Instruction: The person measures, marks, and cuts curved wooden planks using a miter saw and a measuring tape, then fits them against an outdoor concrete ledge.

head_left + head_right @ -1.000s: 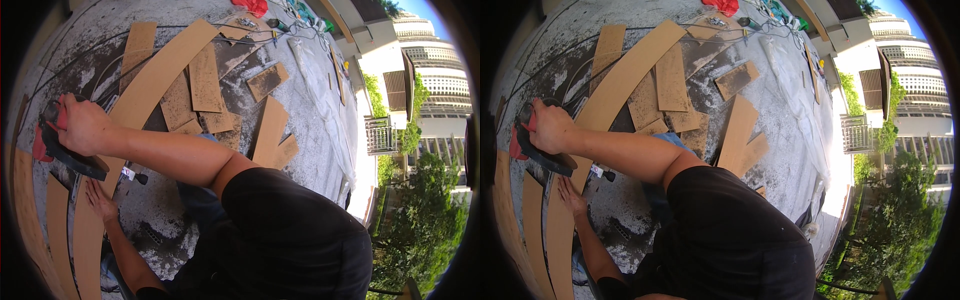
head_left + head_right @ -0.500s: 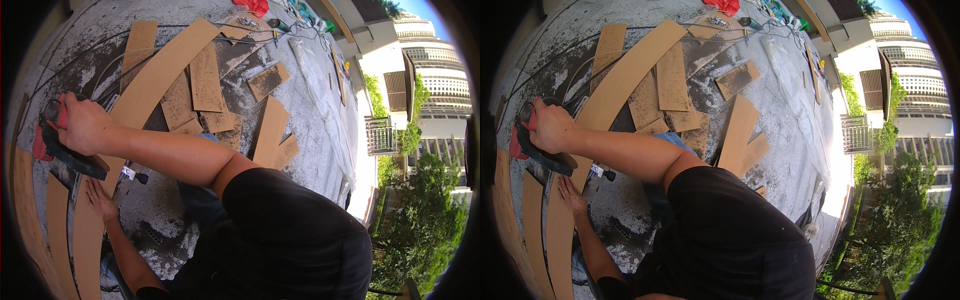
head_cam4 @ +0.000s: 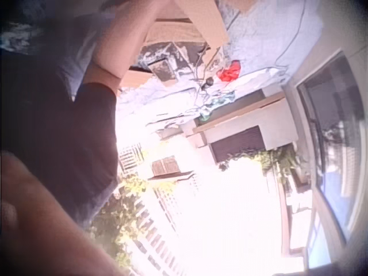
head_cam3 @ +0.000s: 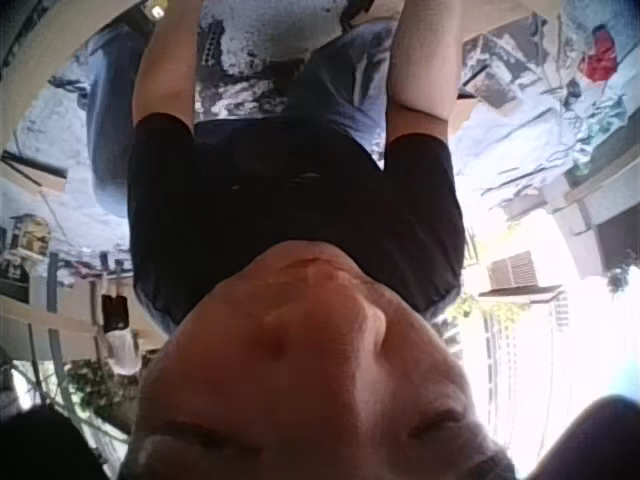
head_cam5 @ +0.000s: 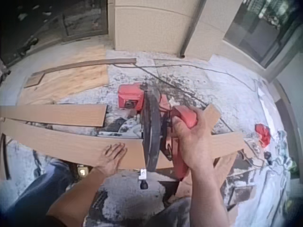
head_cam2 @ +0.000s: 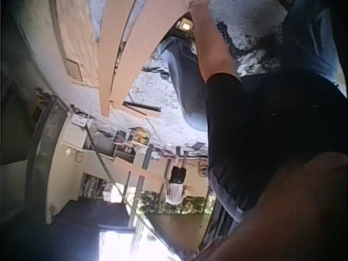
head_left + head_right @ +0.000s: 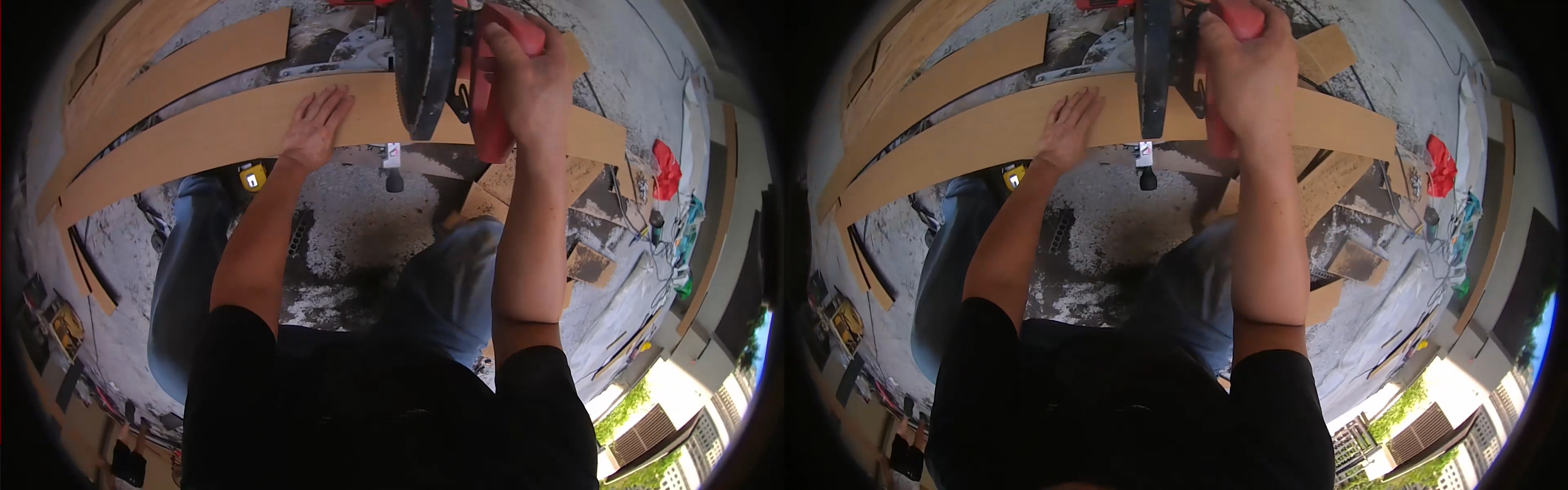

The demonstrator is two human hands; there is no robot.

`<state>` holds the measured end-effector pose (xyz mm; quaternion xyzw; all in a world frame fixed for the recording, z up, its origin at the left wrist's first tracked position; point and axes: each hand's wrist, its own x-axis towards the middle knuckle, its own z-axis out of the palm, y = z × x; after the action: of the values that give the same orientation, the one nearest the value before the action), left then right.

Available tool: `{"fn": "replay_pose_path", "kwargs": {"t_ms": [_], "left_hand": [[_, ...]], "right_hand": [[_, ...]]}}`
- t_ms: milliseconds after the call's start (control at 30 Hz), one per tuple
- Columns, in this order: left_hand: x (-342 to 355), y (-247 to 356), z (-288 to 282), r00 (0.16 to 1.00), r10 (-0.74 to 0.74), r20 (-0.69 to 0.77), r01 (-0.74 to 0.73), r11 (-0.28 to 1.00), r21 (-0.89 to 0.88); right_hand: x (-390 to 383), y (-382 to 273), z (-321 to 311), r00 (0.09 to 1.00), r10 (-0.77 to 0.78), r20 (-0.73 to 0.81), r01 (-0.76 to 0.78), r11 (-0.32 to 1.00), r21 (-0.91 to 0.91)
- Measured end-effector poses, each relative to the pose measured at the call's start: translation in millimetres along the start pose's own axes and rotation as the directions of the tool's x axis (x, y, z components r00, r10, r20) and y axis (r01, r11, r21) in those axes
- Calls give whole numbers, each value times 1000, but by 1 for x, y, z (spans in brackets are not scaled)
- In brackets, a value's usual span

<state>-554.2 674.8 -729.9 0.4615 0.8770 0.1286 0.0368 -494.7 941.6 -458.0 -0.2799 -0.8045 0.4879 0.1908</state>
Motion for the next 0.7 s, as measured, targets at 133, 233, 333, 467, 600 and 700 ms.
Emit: {"fn": "replay_pose_path", "kwargs": {"t_ms": [133, 233, 333, 467, 600, 700], "left_hand": [[-8, -4, -1, 999, -40, 11, 40, 999, -20], [-11, -6, -2, 998, -18, -65, 16, 999, -29], [-11, -7, 2, 996, 1, -86, -5, 999, -47], [-7, -5, -1, 994, 0, -106, -3, 999, -35], [-7, -5, 2, 996, 0, -94, -4, 999, -38], [-9, -7, 2, 997, -11, -82, 11, 1000, -8]], "right_hand": [[3, 22, 3, 998, -52, 21, 53, 998, -24], [-4, 27, 10, 998, -37, 43, 34, 997, 73], [-15, 33, 11, 999, 1, 38, -6, 992, 122], [-25, 39, 9, 998, 36, 43, -43, 984, 171], [-26, 37, 8, 997, 42, 67, -54, 982, 183], [-24, 35, 8, 995, 39, 93, -53, 988, 146]]}}
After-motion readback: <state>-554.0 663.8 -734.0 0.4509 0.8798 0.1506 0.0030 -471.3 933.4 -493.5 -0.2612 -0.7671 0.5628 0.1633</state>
